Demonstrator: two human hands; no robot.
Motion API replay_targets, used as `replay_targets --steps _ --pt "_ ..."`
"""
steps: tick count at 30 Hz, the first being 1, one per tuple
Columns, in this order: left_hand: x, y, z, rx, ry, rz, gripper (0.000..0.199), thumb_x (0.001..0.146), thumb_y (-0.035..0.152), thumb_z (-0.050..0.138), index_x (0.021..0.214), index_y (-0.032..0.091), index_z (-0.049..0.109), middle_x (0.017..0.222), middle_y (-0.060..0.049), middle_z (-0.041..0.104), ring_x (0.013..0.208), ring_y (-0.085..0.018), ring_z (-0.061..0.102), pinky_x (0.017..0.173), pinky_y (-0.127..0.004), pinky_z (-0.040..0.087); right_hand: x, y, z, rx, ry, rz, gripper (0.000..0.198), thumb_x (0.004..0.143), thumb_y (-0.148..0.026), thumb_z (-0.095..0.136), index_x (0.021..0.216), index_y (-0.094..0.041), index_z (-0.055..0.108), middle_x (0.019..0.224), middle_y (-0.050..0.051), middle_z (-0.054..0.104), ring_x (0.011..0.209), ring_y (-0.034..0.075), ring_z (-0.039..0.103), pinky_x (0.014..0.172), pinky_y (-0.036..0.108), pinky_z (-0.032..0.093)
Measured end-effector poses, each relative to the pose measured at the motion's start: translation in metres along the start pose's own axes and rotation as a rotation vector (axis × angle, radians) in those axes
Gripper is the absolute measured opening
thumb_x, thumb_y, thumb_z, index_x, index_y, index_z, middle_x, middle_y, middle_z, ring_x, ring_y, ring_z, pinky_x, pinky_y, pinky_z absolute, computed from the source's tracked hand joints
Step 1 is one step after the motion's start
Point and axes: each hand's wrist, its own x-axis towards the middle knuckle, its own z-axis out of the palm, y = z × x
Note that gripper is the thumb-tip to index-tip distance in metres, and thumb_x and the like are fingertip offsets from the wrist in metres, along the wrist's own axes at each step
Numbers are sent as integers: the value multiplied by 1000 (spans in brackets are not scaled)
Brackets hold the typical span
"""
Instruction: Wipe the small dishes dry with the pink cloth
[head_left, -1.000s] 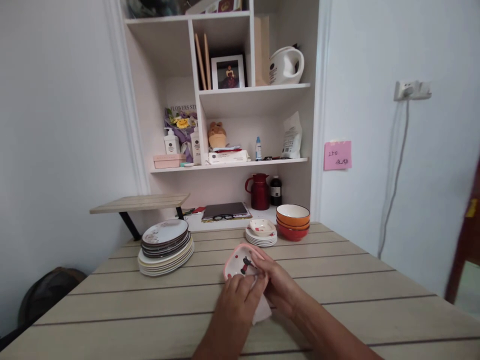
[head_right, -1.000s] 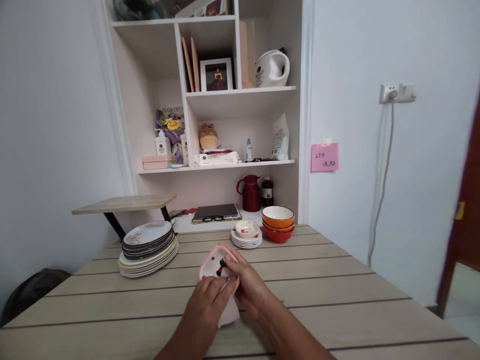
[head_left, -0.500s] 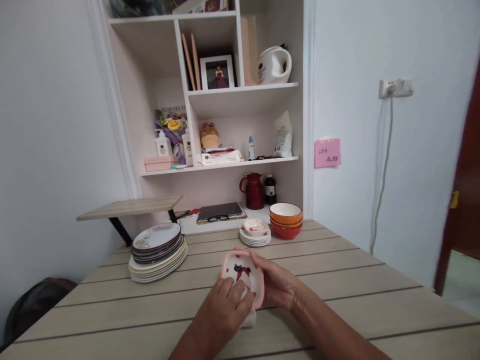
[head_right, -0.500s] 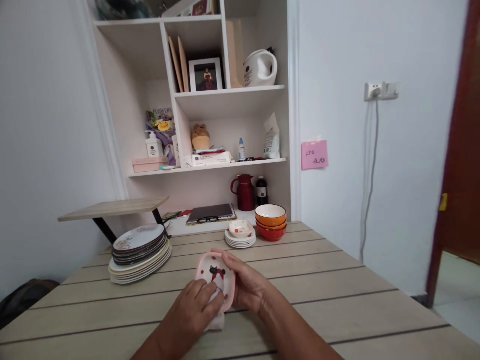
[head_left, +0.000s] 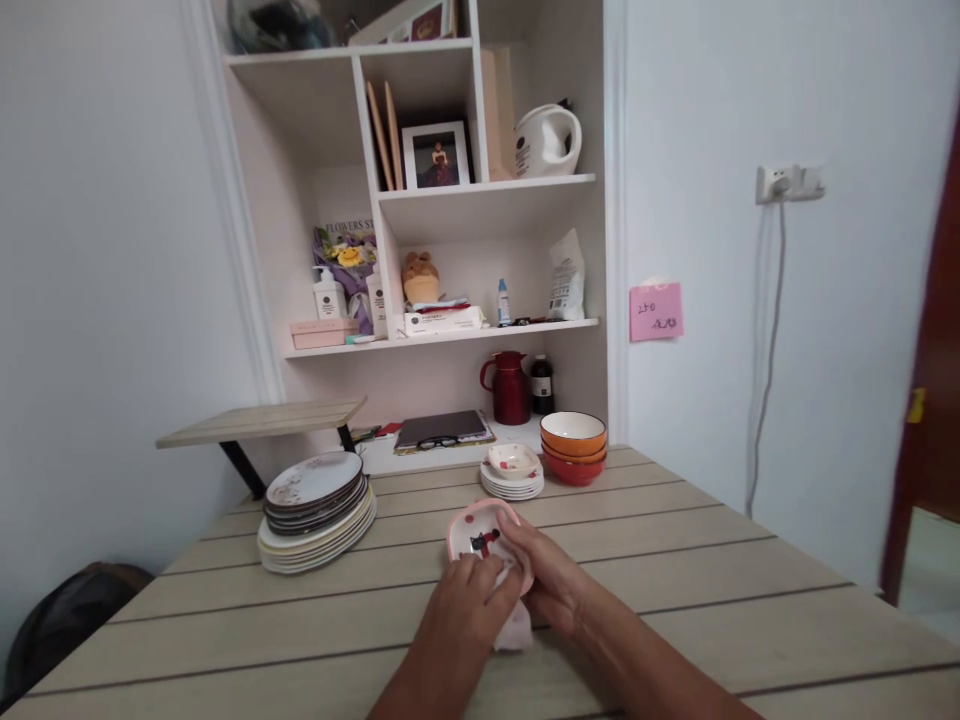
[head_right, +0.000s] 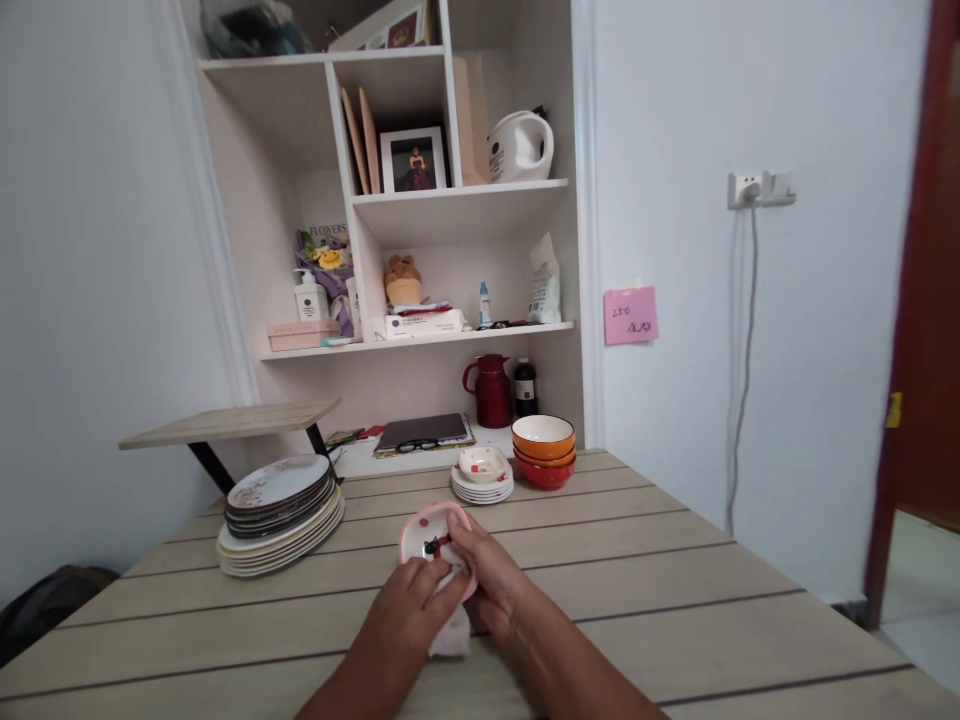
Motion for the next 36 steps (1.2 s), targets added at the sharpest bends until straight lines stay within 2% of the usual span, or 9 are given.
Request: replay_targets --steps 4,7,11,13,19,21,26,31,36 --pt "-11 -15 -11 -28 -103 117 37 96 18 45 133 20 49 111 -6 62 88 -16 56 78 -30 50 4 -2 -2 -62 -37 60 34 77 -44 74 96 -20 58 72 0 69 63 14 64 57 23 45" --pt "-15 -17 -12 24 -67 127 33 96 16 43 128 19 53 108 -6 63 86 -17 57 76 -31 50 3 -5 -3 -76 -63 127 33 78 -40 74 98 -20 58 77 2 72 68 16 67 64 26 48" --pt "-17 -13 -10 101 13 90 33 96 14 40 124 18 55 108 -8 63 90 -20 57 82 -37 49 -1 -5 -2 62 -152 231 40 83 -45 67 104 -12 62 92 10 74 87 20 69 83 32 50" --pt "-17 -10 -10 136 67 61 33 96 13 38 123 18 56 109 -8 63 91 -21 57 83 -39 49 -3 -1 2 127 -166 208 42 81 -46 68 105 -12 63 94 11 74 92 21 69 87 32 49" --pt "-12 -5 -13 187 112 -10 34 96 13 39 126 18 54 105 -8 63 88 -20 58 79 -38 50 -2 11 16 12 9 -8 34 77 -39 74 103 -19 63 81 3 73 70 15 66 68 26 50" --pt "-10 -6 -12 150 71 5 35 97 15 39 129 19 51 105 -7 63 88 -19 59 79 -35 50 0 6 15 -48 42 -3 37 78 -42 73 107 -20 62 80 3 72 68 15 65 63 24 48" --pt "-14 -9 -10 43 -35 68 33 97 16 41 129 20 51 111 -6 63 95 -17 58 85 -32 49 -2 -12 1 -205 -68 53 39 78 -42 73 108 -20 63 82 3 72 71 15 65 63 24 46" --pt "-17 -10 -10 62 -18 118 28 95 16 45 122 19 54 111 -5 64 95 -18 58 83 -33 49 -4 -19 -9 -254 -97 86 39 76 -41 75 106 -19 63 84 4 73 73 17 65 67 26 47" --pt "-19 -10 -5 161 77 98 24 95 17 45 114 20 59 112 -5 63 100 -20 57 88 -36 48 -2 -20 -13 -288 -106 119 45 78 -40 73 117 -22 59 88 5 72 70 17 66 64 28 51"
